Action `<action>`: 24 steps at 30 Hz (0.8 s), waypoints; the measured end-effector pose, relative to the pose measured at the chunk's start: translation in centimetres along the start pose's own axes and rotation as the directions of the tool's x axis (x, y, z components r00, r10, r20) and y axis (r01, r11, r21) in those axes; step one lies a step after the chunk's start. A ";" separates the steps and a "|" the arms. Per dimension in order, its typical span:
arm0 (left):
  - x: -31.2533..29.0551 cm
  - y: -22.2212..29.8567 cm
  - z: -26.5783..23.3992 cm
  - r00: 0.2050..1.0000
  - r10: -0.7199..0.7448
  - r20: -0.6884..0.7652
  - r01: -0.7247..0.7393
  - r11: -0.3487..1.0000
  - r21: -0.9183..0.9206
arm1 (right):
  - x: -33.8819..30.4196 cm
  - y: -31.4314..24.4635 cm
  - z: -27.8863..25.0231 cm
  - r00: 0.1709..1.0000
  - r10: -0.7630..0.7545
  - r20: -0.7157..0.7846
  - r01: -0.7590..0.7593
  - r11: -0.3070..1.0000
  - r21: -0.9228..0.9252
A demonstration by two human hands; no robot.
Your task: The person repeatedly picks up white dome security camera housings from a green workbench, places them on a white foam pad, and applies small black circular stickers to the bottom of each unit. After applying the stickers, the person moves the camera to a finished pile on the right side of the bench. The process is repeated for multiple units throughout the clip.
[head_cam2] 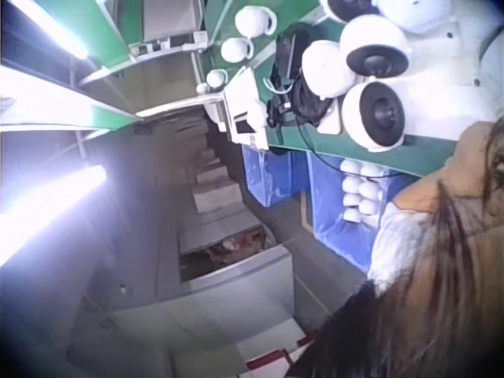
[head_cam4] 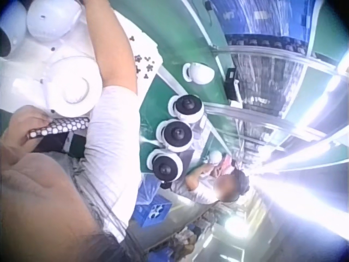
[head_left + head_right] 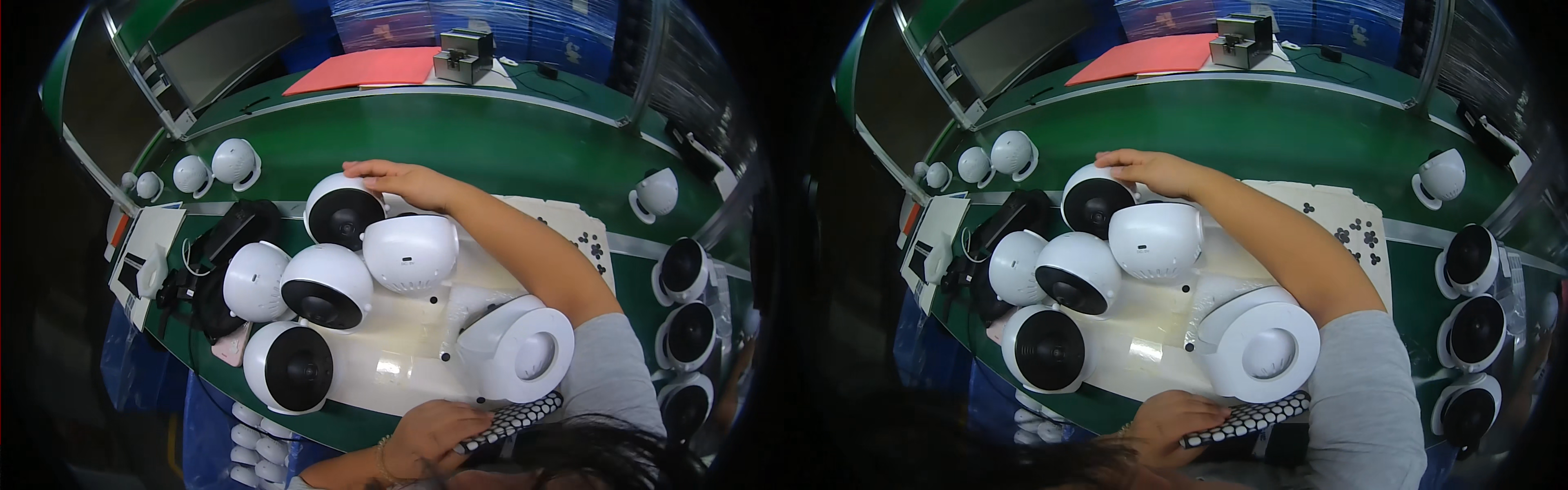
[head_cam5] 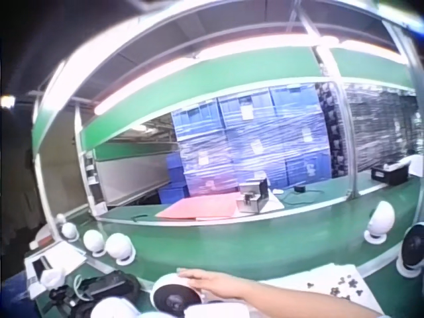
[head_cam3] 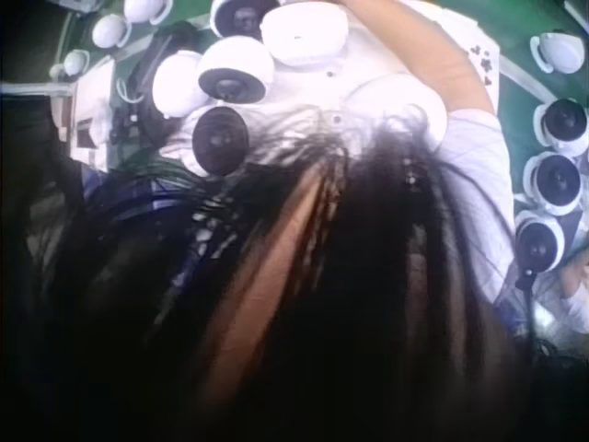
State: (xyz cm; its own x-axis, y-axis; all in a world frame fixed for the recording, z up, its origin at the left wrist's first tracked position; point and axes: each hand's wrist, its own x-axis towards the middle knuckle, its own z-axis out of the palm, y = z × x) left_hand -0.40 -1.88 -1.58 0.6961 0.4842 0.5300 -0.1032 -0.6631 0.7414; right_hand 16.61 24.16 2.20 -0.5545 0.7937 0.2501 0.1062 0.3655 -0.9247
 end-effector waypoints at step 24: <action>1.2 3.2 1.2 0.807 -0.484 -0.337 0.374 0.862 -0.342 | -29.0 -14.3 9.3 0.897 -0.205 -0.392 -0.042 0.843 -0.536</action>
State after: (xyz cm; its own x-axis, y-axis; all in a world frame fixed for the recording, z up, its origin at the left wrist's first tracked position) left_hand 0.91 -4.15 0.95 0.3724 0.9046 0.2076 -0.0714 -0.1951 0.9782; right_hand 23.47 -8.64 5.54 -0.1954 0.8275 0.5263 0.5549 0.5358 -0.6364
